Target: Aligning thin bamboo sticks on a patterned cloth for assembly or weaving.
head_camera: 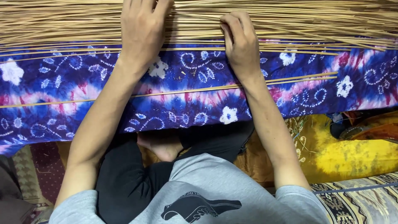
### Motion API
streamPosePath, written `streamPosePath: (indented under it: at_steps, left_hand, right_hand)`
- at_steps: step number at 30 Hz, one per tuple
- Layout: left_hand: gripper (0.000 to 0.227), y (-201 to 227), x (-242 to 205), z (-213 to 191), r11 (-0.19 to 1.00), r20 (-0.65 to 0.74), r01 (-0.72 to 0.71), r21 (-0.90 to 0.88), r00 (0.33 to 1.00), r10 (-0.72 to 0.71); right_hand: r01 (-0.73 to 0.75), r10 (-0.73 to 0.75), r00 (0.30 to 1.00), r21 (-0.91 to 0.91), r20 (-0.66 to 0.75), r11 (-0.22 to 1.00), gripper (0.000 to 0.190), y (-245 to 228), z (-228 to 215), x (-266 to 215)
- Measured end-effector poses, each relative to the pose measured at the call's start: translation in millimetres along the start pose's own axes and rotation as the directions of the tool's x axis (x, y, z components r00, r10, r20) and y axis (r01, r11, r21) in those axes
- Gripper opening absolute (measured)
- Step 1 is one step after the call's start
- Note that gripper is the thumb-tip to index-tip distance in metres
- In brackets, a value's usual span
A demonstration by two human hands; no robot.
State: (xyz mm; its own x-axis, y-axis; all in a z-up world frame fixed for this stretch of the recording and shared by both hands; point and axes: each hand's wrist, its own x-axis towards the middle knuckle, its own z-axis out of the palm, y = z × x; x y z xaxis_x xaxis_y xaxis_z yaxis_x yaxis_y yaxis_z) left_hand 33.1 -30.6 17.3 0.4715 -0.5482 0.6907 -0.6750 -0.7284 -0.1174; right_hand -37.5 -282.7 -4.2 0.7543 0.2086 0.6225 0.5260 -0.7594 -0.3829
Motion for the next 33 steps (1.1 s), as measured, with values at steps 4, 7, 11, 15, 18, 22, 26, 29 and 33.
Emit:
streamPosePath:
  at_steps: [4, 7, 11, 15, 18, 22, 26, 29, 33]
  left_hand:
    - [0.024, 0, -3, 9, 0.999, 0.005, 0.029, 0.043, 1.000, -0.029]
    - [0.050, 0, -7, 14, 0.997, -0.013, 0.050, 0.064, 0.999, -0.050]
    - [0.031, 1, -5, 1, 0.978, 0.075, 0.085, -0.191, 0.995, -0.071]
    - [0.023, -1, -8, -9, 0.976, 0.108, 0.006, -0.219, 0.994, 0.018]
    - [0.025, -4, -9, -10, 0.976, 0.066, -0.048, -0.210, 0.996, 0.063]
    - [0.013, -6, -7, -11, 0.985, -0.004, -0.065, -0.160, 0.998, 0.066]
    - [0.012, -13, 2, -27, 0.995, -0.110, -0.092, -0.048, 0.990, 0.086]
    - [0.010, -18, 1, -44, 0.994, -0.114, -0.102, -0.038, 0.989, 0.097]
    - [0.012, -4, -5, -39, 0.973, 0.065, -0.168, -0.160, 0.981, 0.180]
  right_hand:
    - [0.004, -0.004, 1.000, -0.050, -0.011, 0.999, 0.011, 0, 2, 1]
    - [-0.004, 0.001, 1.000, -0.124, -0.021, 0.992, 0.006, 2, 4, -1]
    - [0.008, -0.011, 1.000, -0.262, -0.011, 0.965, 0.002, 7, 7, -1]
    - [0.037, -0.045, 0.999, -0.366, -0.014, 0.930, 0.009, 10, 5, -1]
    - [0.009, -0.033, 0.998, -0.402, -0.052, 0.915, 0.006, 7, 3, 1]
    - [0.007, -0.068, 0.990, -0.447, -0.121, 0.895, 0.012, 12, 3, -1]
    - [-0.009, -0.098, 0.974, -0.470, -0.204, 0.883, 0.006, 15, 0, -1]
    - [0.037, -0.147, 0.962, -0.427, -0.229, 0.904, 0.011, 12, -7, 2]
    - [0.238, -0.309, 0.935, -0.340, -0.174, 0.910, 0.017, 12, 4, -4]
